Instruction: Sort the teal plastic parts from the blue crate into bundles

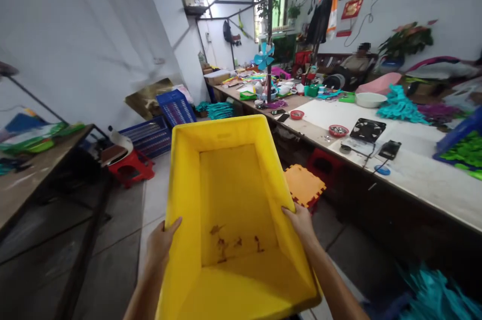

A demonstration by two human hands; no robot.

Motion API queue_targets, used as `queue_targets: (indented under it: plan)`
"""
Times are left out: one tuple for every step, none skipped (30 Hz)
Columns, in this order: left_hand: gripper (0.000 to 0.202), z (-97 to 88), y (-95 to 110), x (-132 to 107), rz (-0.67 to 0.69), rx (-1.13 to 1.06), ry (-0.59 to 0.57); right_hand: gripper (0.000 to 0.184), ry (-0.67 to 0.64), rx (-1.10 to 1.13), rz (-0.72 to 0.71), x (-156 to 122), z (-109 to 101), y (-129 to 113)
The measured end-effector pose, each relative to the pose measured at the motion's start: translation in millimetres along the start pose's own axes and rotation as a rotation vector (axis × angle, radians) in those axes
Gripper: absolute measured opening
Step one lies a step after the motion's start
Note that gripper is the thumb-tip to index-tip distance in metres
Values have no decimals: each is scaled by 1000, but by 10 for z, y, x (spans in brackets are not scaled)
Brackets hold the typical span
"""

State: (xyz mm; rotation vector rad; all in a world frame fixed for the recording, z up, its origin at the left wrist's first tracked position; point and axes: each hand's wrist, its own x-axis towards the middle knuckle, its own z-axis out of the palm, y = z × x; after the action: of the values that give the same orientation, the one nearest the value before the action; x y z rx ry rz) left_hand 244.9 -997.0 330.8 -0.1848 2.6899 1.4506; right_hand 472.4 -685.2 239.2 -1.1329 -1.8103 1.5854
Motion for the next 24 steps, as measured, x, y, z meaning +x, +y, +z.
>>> queue_targets:
  plan:
    - [35, 271, 97, 280, -22, -34, -40, 41, 25, -11, 6, 306, 38, 27]
    - [34, 546, 198, 554, -58, -81, -94, 42, 40, -22, 11, 629, 83, 53]
    - [34, 821, 307, 820, -94, -134, -145, 44, 50, -35, 13, 971, 134, 73]
    - [33, 1094, 425, 1073, -117, -186, -183, 46, 52, -60, 13, 1329, 187, 80]
    - [33, 1362, 552, 1310, -145, -234, -210, 47, 48, -98, 14, 1701, 241, 70]
    - [32, 1622, 687, 1532, -178, -278, -223, 47, 37, -141, 15, 2083, 292, 40]
    - [30, 1872, 829, 1736, -207, -317, -228, 46, 26, -184, 18, 2469, 338, -12]
    - [29, 2109, 975, 1925, -231, -352, -223, 44, 15, -221, 20, 2854, 377, -82]
    - [28, 2333, 1122, 2100, -254, -378, -214, 42, 3, -252, 24, 3233, 409, -167]
    - [26, 2543, 1266, 2264, -274, -396, -198, 39, -10, -274, 29, 3600, 434, -260]
    - [25, 2739, 1403, 2420, -292, -404, -183, 36, -22, -291, 34, 3949, 456, -354]
    - [24, 2920, 1531, 2571, -309, -404, -179, 33, -33, -313, 42, 4272, 478, -441]
    - [24, 3085, 1647, 2723, -328, -397, -179, 30, -43, -335, 53, 4564, 503, -515]
    - [23, 3236, 1750, 2876, -344, -381, -180, 27, -50, -354, 66, 4819, 535, -569]
    - [22, 3373, 1841, 3033, -355, -364, -187, 26, -53, -368, 80, 5033, 575, -599]
    - [22, 3497, 1919, 3195, -359, -352, -195, 25, -50, -377, 97, 5205, 625, -603]
    - [21, 3609, 1986, 3363, -355, -336, -209, 25, -43, -379, 116, 5337, 686, -578]
    - [21, 3715, 2043, 3537, -343, -314, -224, 25, -33, -377, 137, 5430, 758, -527]
    - [21, 3816, 2091, 3716, -327, -286, -241, 26, -21, -369, 163, 5489, 840, -451]
    - [21, 3917, 2132, 3898, -308, -252, -264, 28, -8, -357, 194, 5520, 931, -357]
    - [21, 4023, 2166, 4082, -290, -218, -288, 30, 6, -340, 226, 5528, 1031, -251]
    - [23, 4137, 2192, 4265, -275, -184, -313, 32, 22, -321, 260, 5518, 1138, -139]
    - [24, 4262, 2210, 4446, -267, -152, -340, 35, 41, -300, 293, 5496, 1252, -24]
    - [26, 4399, 2220, 4624, -263, -123, -370, 37, 61, -280, 325, 5467, 1372, 92]
